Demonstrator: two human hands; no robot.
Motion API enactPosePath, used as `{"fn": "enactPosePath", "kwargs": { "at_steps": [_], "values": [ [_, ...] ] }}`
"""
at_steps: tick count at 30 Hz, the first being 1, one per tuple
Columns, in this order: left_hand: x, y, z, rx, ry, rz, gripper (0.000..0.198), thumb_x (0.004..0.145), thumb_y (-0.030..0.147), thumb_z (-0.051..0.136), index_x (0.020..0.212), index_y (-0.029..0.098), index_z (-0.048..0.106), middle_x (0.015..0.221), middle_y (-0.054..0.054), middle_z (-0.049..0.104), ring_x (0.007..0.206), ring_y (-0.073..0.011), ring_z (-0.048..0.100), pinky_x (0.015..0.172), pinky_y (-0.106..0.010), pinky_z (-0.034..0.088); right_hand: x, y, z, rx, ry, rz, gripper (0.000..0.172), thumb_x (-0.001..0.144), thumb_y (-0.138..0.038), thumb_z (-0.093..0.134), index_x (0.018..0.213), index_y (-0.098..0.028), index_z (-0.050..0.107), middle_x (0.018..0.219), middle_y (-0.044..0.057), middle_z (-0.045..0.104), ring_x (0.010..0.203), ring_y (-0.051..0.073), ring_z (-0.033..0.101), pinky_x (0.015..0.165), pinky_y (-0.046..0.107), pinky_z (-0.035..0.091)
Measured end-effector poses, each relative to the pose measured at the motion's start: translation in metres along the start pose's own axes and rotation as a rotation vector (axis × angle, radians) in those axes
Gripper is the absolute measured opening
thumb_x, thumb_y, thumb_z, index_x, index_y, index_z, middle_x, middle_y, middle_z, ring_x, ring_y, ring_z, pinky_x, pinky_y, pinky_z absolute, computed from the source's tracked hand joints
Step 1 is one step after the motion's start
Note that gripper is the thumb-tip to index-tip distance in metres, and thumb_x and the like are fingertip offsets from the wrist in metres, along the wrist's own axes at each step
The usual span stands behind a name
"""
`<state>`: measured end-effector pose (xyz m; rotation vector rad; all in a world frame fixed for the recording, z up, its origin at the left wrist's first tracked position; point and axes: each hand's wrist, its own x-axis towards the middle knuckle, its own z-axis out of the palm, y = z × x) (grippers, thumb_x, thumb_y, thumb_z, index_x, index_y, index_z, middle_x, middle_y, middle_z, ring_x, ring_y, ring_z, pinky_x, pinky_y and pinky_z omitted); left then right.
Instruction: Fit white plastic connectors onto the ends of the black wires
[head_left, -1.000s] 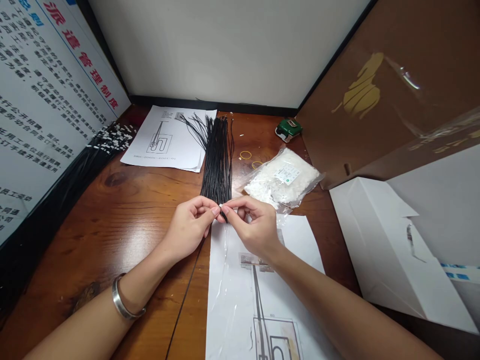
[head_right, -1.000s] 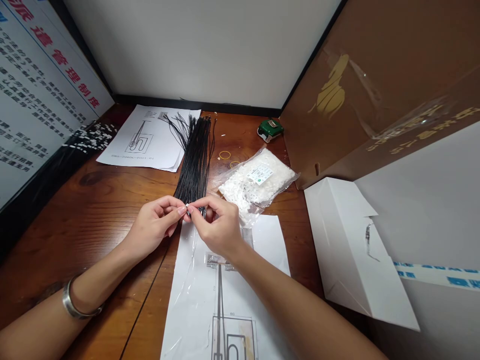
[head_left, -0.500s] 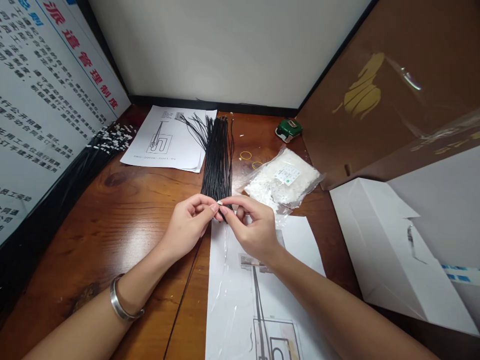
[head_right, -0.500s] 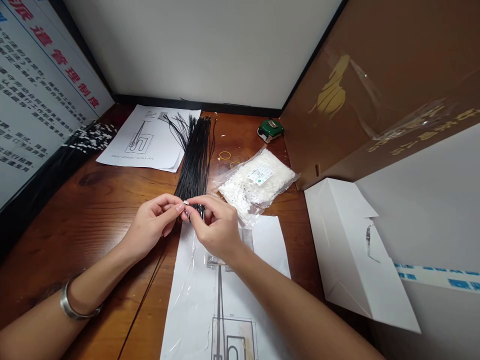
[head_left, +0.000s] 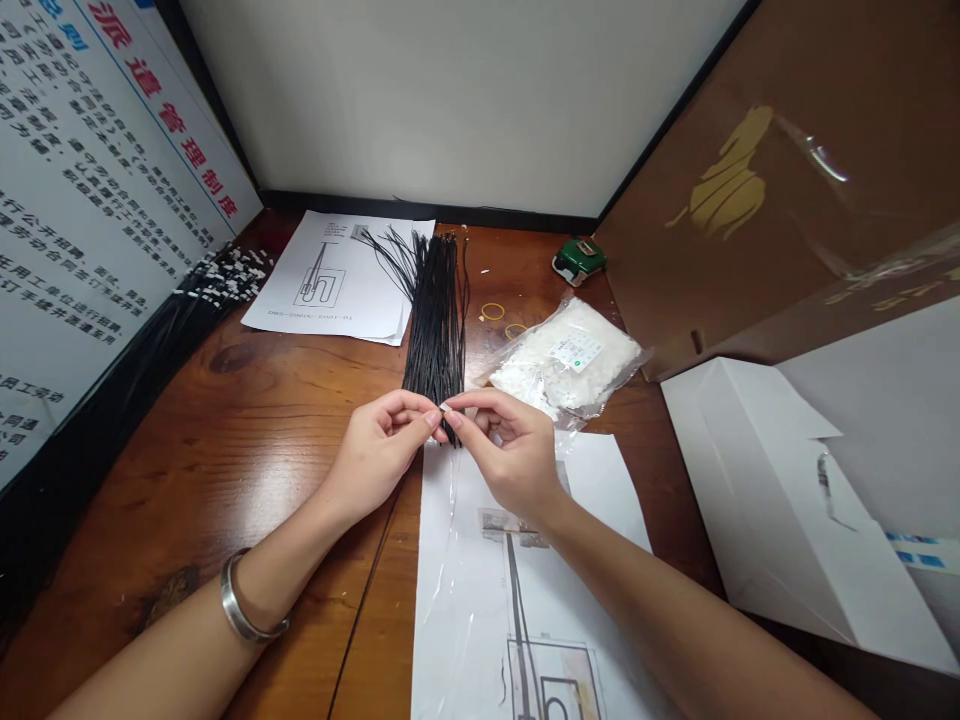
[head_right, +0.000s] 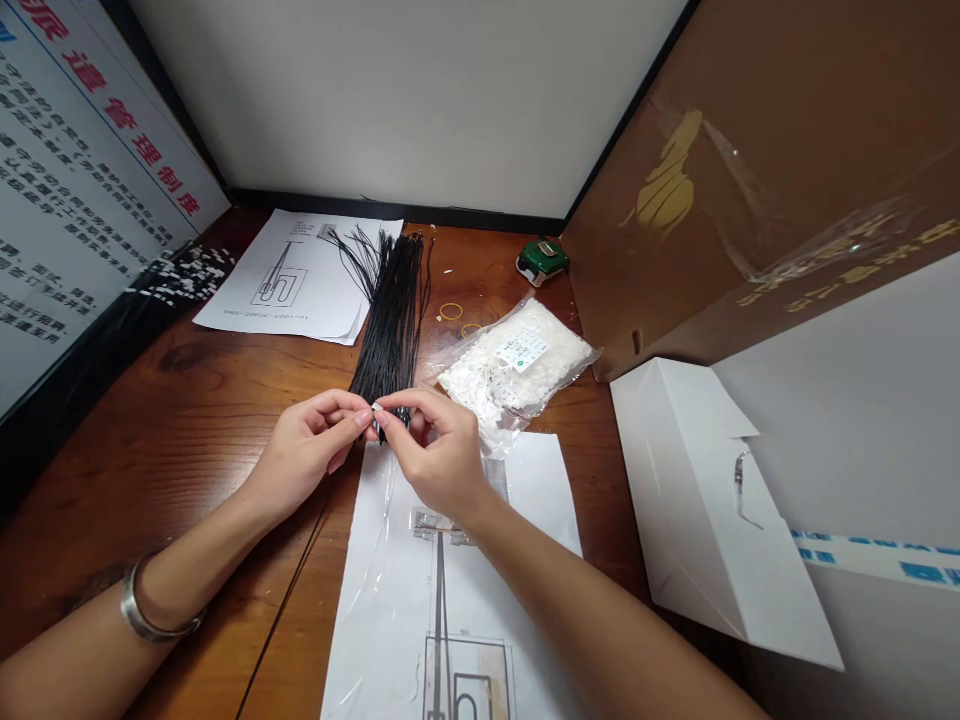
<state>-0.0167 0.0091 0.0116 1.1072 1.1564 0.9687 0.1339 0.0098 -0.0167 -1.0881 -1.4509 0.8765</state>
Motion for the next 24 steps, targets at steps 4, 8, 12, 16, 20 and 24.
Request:
{"fn": "enactPosePath", "kwargs": {
  "at_steps": [4,8,12,16,20,24],
  "values": [
    [-0.0004,-0.0002,0.0013,0.034,0.017,0.004,0.019,0.076,0.034,0.068,0.077,0.015,0.065,0.066,-0.002,0.066,0.048,-0.0075,0.046,0.048,-0.022,0.035,0.0007,0.0026,0.0004,0.077,0.001,0.060,0.004,0.079,-0.022,0.065,0.077,-0.019,0.068,0.074,0.003,0.068,0.056,0.011,0.056,0.049,0.027,0.045],
    [-0.0013,0.0002,0.0029,0.051,0.023,-0.007,0.019,0.077,0.033,0.066,0.077,0.014,0.065,0.066,-0.002,0.065,0.044,-0.0052,0.039,0.042,-0.020,0.029,0.0022,0.0016,0.0009,0.161,-0.004,0.101,0.003,0.078,-0.021,0.066,0.076,-0.019,0.066,0.071,0.002,0.068,0.058,0.013,0.062,0.052,0.027,0.049],
    [-0.0013,-0.0015,0.0032,0.055,0.028,-0.042,0.022,0.077,0.035,0.065,0.077,0.013,0.063,0.052,0.005,0.051,0.040,-0.0052,0.038,0.040,-0.019,0.026,0.0039,-0.0007,0.0007,0.218,-0.030,0.127,0.003,0.077,-0.021,0.067,0.076,-0.019,0.065,0.073,0.002,0.069,0.061,0.014,0.067,0.052,0.027,0.051],
    [-0.0012,-0.0015,0.0042,0.060,0.051,-0.052,0.020,0.076,0.032,0.066,0.075,0.013,0.063,0.048,0.006,0.050,0.039,-0.0053,0.038,0.039,-0.019,0.026,0.0049,-0.0001,0.0002,0.249,-0.042,0.163,0.005,0.075,-0.022,0.068,0.074,-0.019,0.064,0.073,0.002,0.069,0.062,0.014,0.068,0.053,0.027,0.052],
    [-0.0013,0.0002,0.0054,0.067,0.037,-0.066,0.018,0.077,0.031,0.064,0.073,0.014,0.062,0.042,0.007,0.048,0.038,-0.0063,0.038,0.040,-0.020,0.027,0.0057,0.0021,-0.0004,0.260,-0.050,0.184,0.008,0.074,-0.023,0.070,0.072,-0.018,0.065,0.070,0.002,0.069,0.060,0.014,0.067,0.053,0.027,0.051],
    [-0.0004,-0.0001,0.0051,0.057,0.025,-0.061,0.017,0.077,0.031,0.063,0.073,0.014,0.061,0.040,0.007,0.048,0.039,-0.0073,0.039,0.040,-0.020,0.028,0.0054,0.0038,-0.0006,0.229,-0.050,0.183,0.009,0.074,-0.023,0.070,0.070,-0.017,0.065,0.070,0.003,0.068,0.058,0.014,0.066,0.052,0.027,0.050]
  ]
}}
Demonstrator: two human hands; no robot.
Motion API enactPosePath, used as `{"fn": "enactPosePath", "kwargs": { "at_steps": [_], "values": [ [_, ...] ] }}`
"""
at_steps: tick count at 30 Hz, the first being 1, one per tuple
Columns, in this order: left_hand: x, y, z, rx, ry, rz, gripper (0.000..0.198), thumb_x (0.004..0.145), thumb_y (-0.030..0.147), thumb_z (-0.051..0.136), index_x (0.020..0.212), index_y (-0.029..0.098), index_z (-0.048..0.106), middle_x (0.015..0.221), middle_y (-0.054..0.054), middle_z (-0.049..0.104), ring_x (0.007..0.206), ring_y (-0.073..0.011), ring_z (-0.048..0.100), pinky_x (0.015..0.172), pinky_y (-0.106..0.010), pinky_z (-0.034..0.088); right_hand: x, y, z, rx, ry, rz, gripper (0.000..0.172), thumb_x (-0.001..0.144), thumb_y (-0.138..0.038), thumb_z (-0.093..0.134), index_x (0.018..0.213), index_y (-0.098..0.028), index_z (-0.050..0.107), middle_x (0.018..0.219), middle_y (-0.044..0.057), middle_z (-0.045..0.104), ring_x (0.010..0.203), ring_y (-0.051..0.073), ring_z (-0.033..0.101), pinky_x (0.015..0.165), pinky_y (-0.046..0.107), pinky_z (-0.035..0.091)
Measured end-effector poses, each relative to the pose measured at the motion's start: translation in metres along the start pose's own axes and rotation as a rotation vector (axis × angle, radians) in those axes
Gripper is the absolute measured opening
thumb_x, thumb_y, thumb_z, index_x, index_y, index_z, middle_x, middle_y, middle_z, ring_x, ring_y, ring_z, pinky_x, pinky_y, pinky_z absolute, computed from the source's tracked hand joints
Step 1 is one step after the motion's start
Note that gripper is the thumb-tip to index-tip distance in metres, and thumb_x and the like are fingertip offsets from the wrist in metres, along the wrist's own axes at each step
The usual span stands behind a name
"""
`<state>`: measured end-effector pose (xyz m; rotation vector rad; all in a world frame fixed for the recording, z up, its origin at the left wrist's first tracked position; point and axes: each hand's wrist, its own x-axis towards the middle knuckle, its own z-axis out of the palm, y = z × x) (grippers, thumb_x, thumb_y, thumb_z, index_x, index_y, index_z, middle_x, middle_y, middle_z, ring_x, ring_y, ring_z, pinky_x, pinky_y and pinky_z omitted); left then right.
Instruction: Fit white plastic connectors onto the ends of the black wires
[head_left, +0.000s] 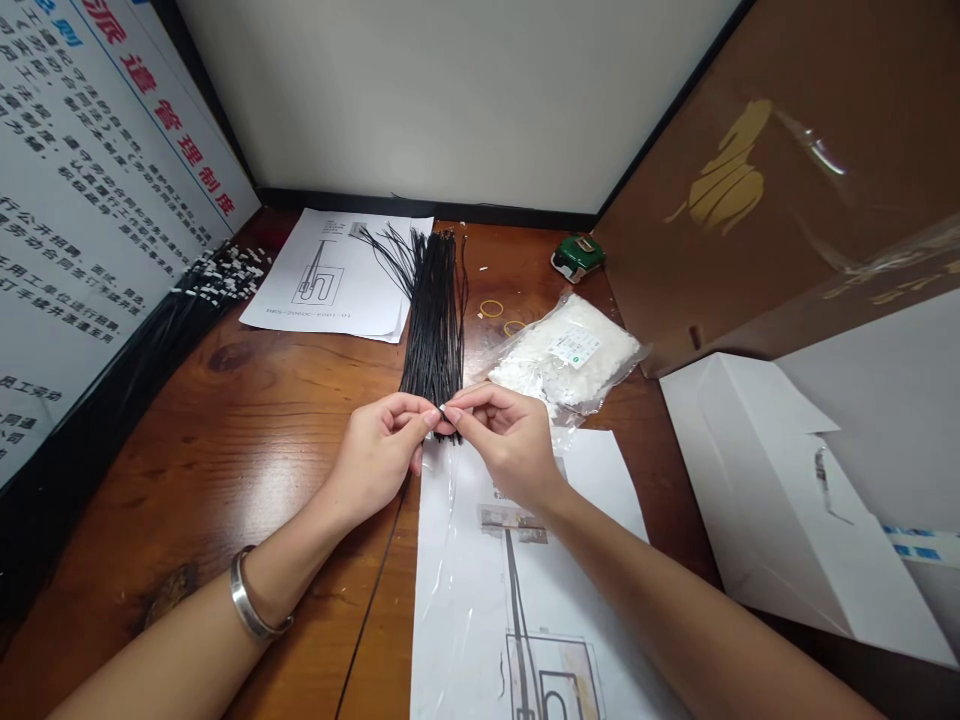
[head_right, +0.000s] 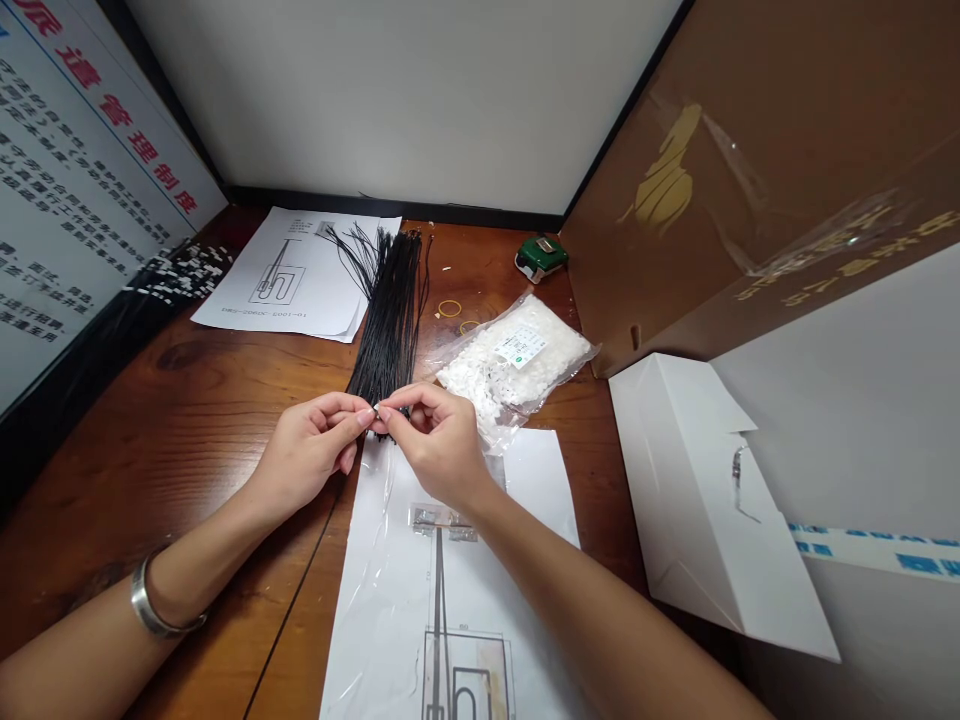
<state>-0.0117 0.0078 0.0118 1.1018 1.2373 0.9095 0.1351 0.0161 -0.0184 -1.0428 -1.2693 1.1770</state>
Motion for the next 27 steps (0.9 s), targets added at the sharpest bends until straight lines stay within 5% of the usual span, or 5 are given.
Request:
{"fn": "enactPosePath", "kwargs": {
  "at_steps": [9,16,27],
  "values": [
    [0.0006,-0.0013,-0.0003,-0.027,-0.004,0.023,0.017,0.075,0.030,0.065,0.071,0.014,0.062,0.043,0.005,0.050,0.039,-0.0072,0.041,0.041,-0.019,0.030,-0.0024,0.0000,0.0002,-0.079,-0.003,-0.039,0.012,0.074,-0.028,0.071,0.070,-0.019,0.065,0.074,0.003,0.068,0.057,0.011,0.059,0.052,0.028,0.051],
    [-0.0012,0.0008,0.0028,-0.005,0.062,0.026,0.014,0.077,0.027,0.065,0.075,0.013,0.066,0.065,-0.001,0.066,0.041,-0.0052,0.040,0.040,-0.020,0.029,-0.0010,-0.0019,0.0016,0.005,0.036,-0.022,0.008,0.075,-0.025,0.069,0.073,-0.018,0.067,0.069,0.002,0.068,0.057,0.014,0.064,0.054,0.029,0.052],
    [-0.0005,-0.0036,-0.0005,-0.018,-0.015,0.062,0.016,0.081,0.030,0.064,0.076,0.015,0.065,0.068,-0.003,0.069,0.066,-0.0135,0.062,0.062,-0.023,0.046,-0.0025,-0.0027,0.0018,-0.011,0.015,-0.026,0.007,0.075,-0.024,0.068,0.072,-0.018,0.066,0.071,0.002,0.068,0.055,0.013,0.063,0.051,0.028,0.050]
  ]
}}
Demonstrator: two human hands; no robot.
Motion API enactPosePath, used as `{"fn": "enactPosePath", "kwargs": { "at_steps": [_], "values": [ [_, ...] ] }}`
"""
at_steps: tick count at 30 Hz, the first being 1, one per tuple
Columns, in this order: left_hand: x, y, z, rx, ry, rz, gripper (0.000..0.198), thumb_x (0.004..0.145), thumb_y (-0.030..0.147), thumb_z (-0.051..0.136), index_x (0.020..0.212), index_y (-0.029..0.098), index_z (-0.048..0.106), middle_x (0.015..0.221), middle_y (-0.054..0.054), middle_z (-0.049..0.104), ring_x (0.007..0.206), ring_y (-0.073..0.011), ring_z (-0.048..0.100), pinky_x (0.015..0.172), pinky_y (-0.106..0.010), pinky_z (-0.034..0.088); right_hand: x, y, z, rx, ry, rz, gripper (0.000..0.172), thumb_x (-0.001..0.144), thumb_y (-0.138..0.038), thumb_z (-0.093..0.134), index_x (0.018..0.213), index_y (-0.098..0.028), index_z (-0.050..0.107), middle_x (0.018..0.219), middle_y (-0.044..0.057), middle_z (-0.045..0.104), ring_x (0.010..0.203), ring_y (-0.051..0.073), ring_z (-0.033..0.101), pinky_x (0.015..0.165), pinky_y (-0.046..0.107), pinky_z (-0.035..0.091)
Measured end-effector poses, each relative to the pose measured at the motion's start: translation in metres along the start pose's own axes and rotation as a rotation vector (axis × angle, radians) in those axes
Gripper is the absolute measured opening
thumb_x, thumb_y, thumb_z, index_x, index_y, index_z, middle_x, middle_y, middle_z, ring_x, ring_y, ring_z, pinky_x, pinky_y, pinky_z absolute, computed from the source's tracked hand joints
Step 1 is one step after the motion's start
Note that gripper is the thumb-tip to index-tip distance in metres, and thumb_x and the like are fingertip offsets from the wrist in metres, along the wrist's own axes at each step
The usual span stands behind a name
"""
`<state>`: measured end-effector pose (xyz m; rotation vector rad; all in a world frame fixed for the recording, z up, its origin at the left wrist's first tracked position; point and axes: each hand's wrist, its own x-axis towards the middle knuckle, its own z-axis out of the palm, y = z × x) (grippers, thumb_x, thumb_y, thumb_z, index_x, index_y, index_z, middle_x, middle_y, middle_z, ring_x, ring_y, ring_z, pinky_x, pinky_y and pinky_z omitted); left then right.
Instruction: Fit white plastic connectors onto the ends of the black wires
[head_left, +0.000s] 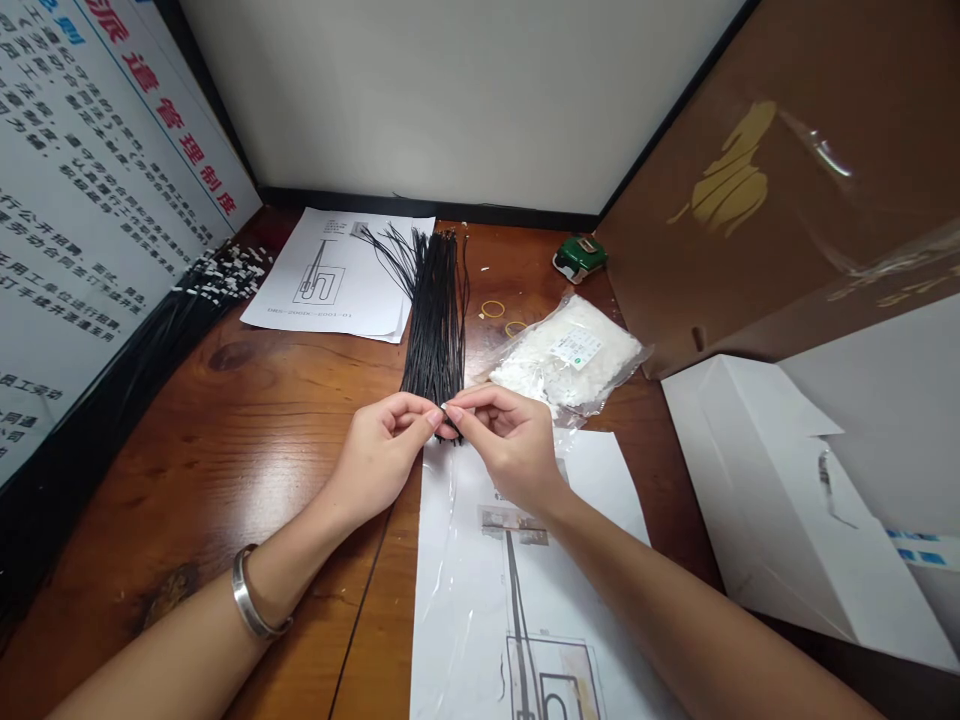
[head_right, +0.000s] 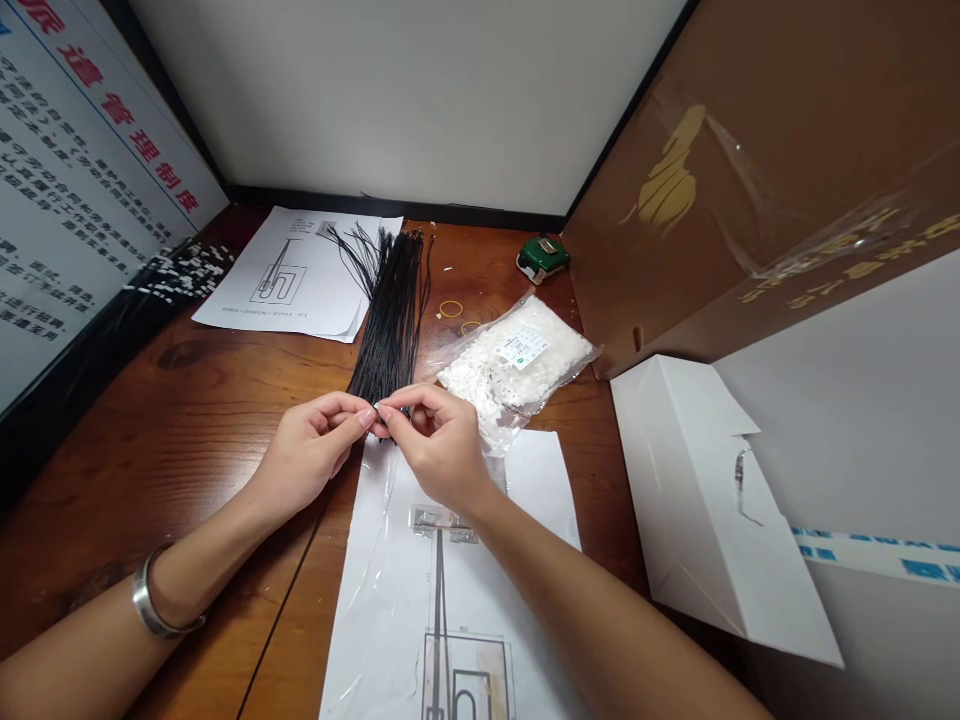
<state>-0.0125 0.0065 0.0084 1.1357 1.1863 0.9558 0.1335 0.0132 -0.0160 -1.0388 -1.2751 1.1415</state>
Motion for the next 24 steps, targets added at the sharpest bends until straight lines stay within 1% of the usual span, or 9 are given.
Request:
{"fn": "enactPosePath", "kwargs": {
  "at_steps": [4,8,11,15,18,20,21,23,24],
  "values": [
    [-0.003,0.003,0.001,0.095,-0.050,0.049,0.018,0.084,0.032,0.061,0.079,0.015,0.066,0.075,-0.005,0.072,0.074,-0.0153,0.064,0.070,-0.025,0.047,0.001,-0.002,0.001,-0.028,0.107,-0.021,0.006,0.075,-0.025,0.068,0.072,-0.019,0.067,0.072,0.002,0.066,0.057,0.012,0.060,0.050,0.027,0.048],
    [-0.014,0.007,0.000,0.292,-0.159,0.035,0.024,0.088,0.035,0.055,0.080,0.016,0.067,0.069,-0.004,0.070,0.060,-0.0137,0.059,0.058,-0.024,0.042,0.011,-0.013,-0.005,-0.018,0.336,0.021,0.012,0.074,-0.030,0.069,0.076,-0.019,0.067,0.065,0.000,0.063,0.048,0.009,0.049,0.045,0.025,0.041],
    [-0.019,0.012,-0.010,0.387,-0.154,0.026,0.028,0.090,0.038,0.051,0.085,0.017,0.068,0.056,0.000,0.062,0.053,-0.0129,0.054,0.054,-0.023,0.040,0.022,-0.030,-0.019,-0.085,0.337,0.098,0.023,0.079,-0.041,0.064,0.080,-0.019,0.066,0.064,-0.001,0.060,0.040,0.006,0.036,0.038,0.023,0.029],
    [-0.015,0.023,-0.044,0.398,0.034,0.001,0.029,0.087,0.044,0.054,0.089,0.018,0.067,0.053,0.003,0.052,0.047,-0.0125,0.048,0.047,-0.023,0.035,0.032,-0.057,-0.053,-0.680,0.201,0.023,0.015,0.077,-0.031,0.064,0.067,-0.019,0.067,0.054,-0.002,0.057,0.041,0.009,0.042,0.041,0.024,0.030],
    [-0.005,0.034,-0.081,0.491,0.187,-0.048,0.028,0.084,0.041,0.056,0.096,0.020,0.068,0.051,0.004,0.046,0.044,-0.0125,0.040,0.043,-0.024,0.026,0.034,-0.065,-0.077,-1.137,0.035,0.124,0.015,0.075,-0.022,0.060,0.064,-0.022,0.070,0.046,-0.001,0.055,0.041,0.012,0.046,0.042,0.025,0.030],
    [0.002,0.043,-0.108,0.731,0.264,-0.046,0.019,0.082,0.032,0.056,0.090,0.020,0.069,0.054,0.003,0.051,0.048,-0.0132,0.043,0.049,-0.024,0.031,0.033,-0.063,-0.085,-1.300,-0.067,0.212,0.016,0.073,-0.018,0.059,0.073,-0.024,0.075,0.052,0.000,0.062,0.045,0.013,0.051,0.044,0.025,0.032],
    [0.005,0.047,-0.120,0.885,0.240,-0.034,0.019,0.084,0.026,0.053,0.094,0.019,0.068,0.063,0.002,0.057,0.057,-0.0144,0.049,0.057,-0.025,0.036,0.033,-0.062,-0.086,-1.361,-0.087,0.233,0.021,0.072,-0.016,0.059,0.080,-0.025,0.076,0.058,0.001,0.065,0.048,0.015,0.055,0.045,0.025,0.033],
    [0.009,0.056,-0.140,1.225,0.378,-0.070,0.022,0.086,0.024,0.047,0.093,0.019,0.067,0.072,-0.002,0.061,0.065,-0.0186,0.052,0.065,-0.030,0.037,0.033,-0.060,-0.084,-1.456,-0.091,0.260,0.031,0.071,-0.012,0.059,0.092,-0.026,0.077,0.066,0.004,0.069,0.058,0.018,0.061,0.049,0.026,0.035],
    [0.011,0.059,-0.147,1.351,0.460,-0.080,0.025,0.088,0.026,0.045,0.102,0.020,0.065,0.078,-0.003,0.062,0.072,-0.0225,0.054,0.069,-0.034,0.039,0.034,-0.059,-0.081,-1.495,-0.089,0.279,0.034,0.071,-0.011,0.059,0.096,-0.026,0.076,0.069,0.006,0.070,0.062,0.021,0.063,0.050,0.027,0.035]
  ]
}}
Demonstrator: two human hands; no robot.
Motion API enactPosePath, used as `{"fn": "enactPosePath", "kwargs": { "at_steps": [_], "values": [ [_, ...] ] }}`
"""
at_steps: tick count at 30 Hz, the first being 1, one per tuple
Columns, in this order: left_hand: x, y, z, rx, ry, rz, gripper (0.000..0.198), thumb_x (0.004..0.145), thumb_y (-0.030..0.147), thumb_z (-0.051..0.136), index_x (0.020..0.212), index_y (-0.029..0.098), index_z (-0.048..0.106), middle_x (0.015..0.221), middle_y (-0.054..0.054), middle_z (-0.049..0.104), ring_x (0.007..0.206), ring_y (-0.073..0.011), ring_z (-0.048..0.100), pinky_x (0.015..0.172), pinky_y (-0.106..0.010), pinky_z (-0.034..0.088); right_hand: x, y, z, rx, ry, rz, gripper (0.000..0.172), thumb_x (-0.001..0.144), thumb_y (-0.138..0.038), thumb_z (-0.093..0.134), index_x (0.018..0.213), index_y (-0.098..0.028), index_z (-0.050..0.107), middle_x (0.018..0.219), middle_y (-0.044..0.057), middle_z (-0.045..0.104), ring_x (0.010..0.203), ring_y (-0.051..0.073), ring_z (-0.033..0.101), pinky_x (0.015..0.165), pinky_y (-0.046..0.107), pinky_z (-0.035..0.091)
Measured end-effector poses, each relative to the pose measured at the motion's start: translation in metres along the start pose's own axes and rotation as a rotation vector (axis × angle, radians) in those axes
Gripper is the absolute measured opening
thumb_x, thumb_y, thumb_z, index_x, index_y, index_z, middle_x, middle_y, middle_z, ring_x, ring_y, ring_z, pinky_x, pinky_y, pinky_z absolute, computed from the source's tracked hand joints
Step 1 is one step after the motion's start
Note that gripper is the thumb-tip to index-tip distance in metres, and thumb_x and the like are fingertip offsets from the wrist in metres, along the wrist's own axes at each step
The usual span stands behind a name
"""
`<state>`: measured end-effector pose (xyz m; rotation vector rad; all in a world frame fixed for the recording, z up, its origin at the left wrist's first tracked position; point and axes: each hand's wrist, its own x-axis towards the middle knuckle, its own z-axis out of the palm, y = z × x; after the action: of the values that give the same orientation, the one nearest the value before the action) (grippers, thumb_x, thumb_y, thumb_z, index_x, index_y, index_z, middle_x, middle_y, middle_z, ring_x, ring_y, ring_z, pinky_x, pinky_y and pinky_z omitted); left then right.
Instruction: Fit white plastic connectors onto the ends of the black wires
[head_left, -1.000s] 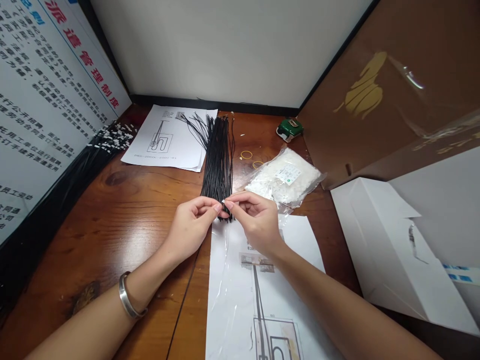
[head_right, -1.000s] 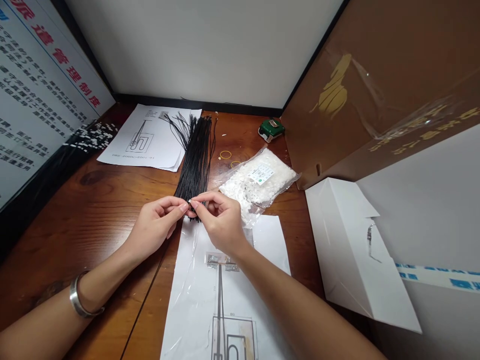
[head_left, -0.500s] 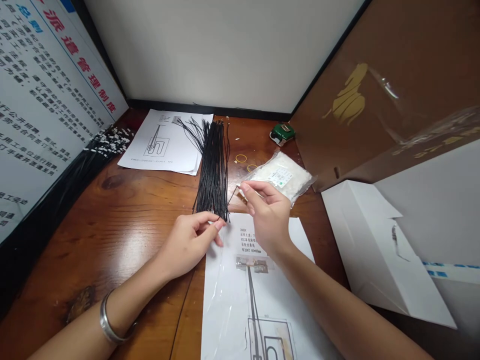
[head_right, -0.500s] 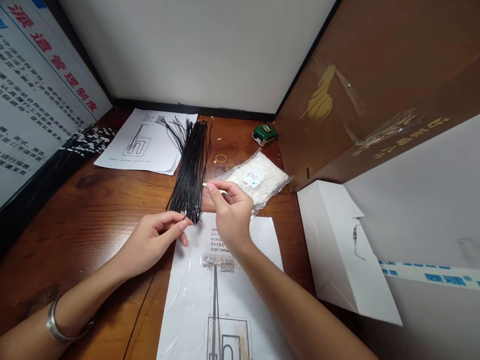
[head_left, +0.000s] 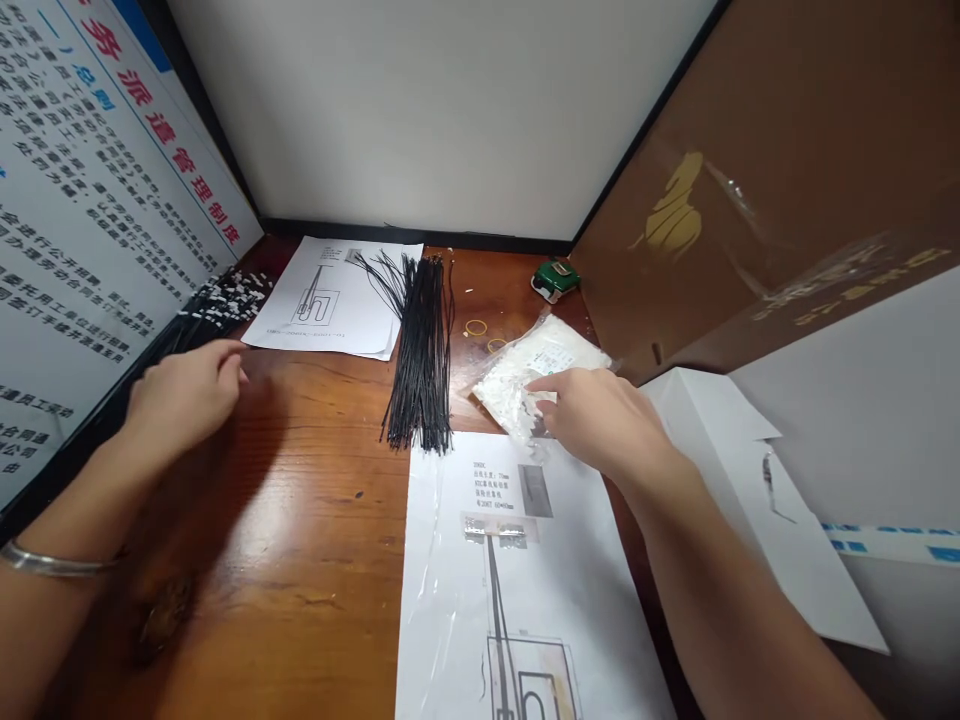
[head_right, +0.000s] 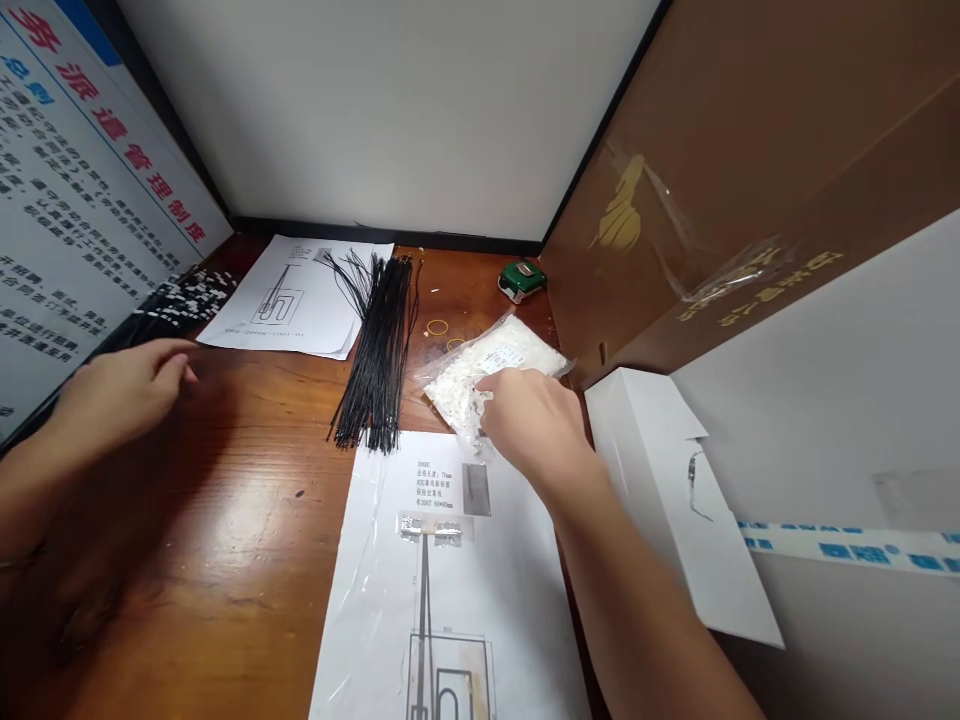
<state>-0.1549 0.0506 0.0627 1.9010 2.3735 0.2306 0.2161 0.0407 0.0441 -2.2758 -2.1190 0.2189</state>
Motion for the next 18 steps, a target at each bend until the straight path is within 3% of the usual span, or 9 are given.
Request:
{"fn": "enactPosePath", "kwargs": {
  "at_steps": [3,6,7,9,13,18],
  "values": [
    [0.008,-0.004,-0.006,0.139,0.198,0.048,0.037,0.090,0.026,0.043,0.126,0.019,0.050,0.105,-0.010,0.060,0.102,-0.0369,0.053,0.080,-0.046,0.042,0.001,-0.008,0.001,-0.069,-0.034,0.041,0.032,0.075,-0.014,0.060,0.101,-0.023,0.075,0.075,0.011,0.071,0.071,0.027,0.067,0.051,0.029,0.035],
    [0.005,0.009,0.000,0.104,0.273,0.207,0.043,0.087,0.026,0.050,0.129,0.018,0.048,0.127,-0.012,0.054,0.120,-0.0403,0.044,0.093,-0.048,0.038,0.002,-0.010,0.004,-0.078,-0.056,0.040,0.027,0.080,-0.016,0.057,0.101,-0.021,0.074,0.081,0.013,0.072,0.075,0.030,0.068,0.053,0.031,0.036],
    [0.001,0.017,0.004,0.086,0.263,0.242,0.040,0.086,0.026,0.052,0.125,0.017,0.051,0.125,-0.013,0.056,0.118,-0.0388,0.046,0.094,-0.047,0.039,0.002,-0.011,0.005,-0.077,-0.066,0.035,0.026,0.081,-0.016,0.056,0.100,-0.021,0.074,0.083,0.014,0.072,0.077,0.030,0.068,0.054,0.031,0.036],
    [-0.009,0.035,0.015,0.051,0.123,0.352,0.034,0.087,0.027,0.050,0.118,0.014,0.057,0.119,-0.015,0.061,0.111,-0.0350,0.052,0.091,-0.044,0.042,0.002,-0.011,0.006,-0.079,-0.071,0.036,0.026,0.083,-0.017,0.055,0.099,-0.021,0.074,0.085,0.014,0.072,0.079,0.029,0.068,0.056,0.031,0.037],
    [-0.034,0.070,0.039,-0.113,-0.078,0.425,0.022,0.088,0.027,0.047,0.097,0.019,0.065,0.095,-0.010,0.070,0.095,-0.0288,0.058,0.078,-0.038,0.046,0.002,-0.013,0.009,-0.094,-0.036,0.074,0.026,0.083,-0.020,0.054,0.100,-0.021,0.074,0.087,0.014,0.072,0.079,0.029,0.068,0.057,0.031,0.038],
    [-0.041,0.092,0.052,-0.157,-0.161,0.388,0.022,0.087,0.032,0.050,0.089,0.020,0.069,0.088,-0.009,0.072,0.092,-0.0299,0.059,0.073,-0.036,0.046,0.003,-0.015,0.012,-0.067,0.011,0.095,0.026,0.082,-0.017,0.050,0.091,-0.022,0.074,0.082,0.013,0.072,0.076,0.028,0.066,0.055,0.031,0.035]
  ]
}}
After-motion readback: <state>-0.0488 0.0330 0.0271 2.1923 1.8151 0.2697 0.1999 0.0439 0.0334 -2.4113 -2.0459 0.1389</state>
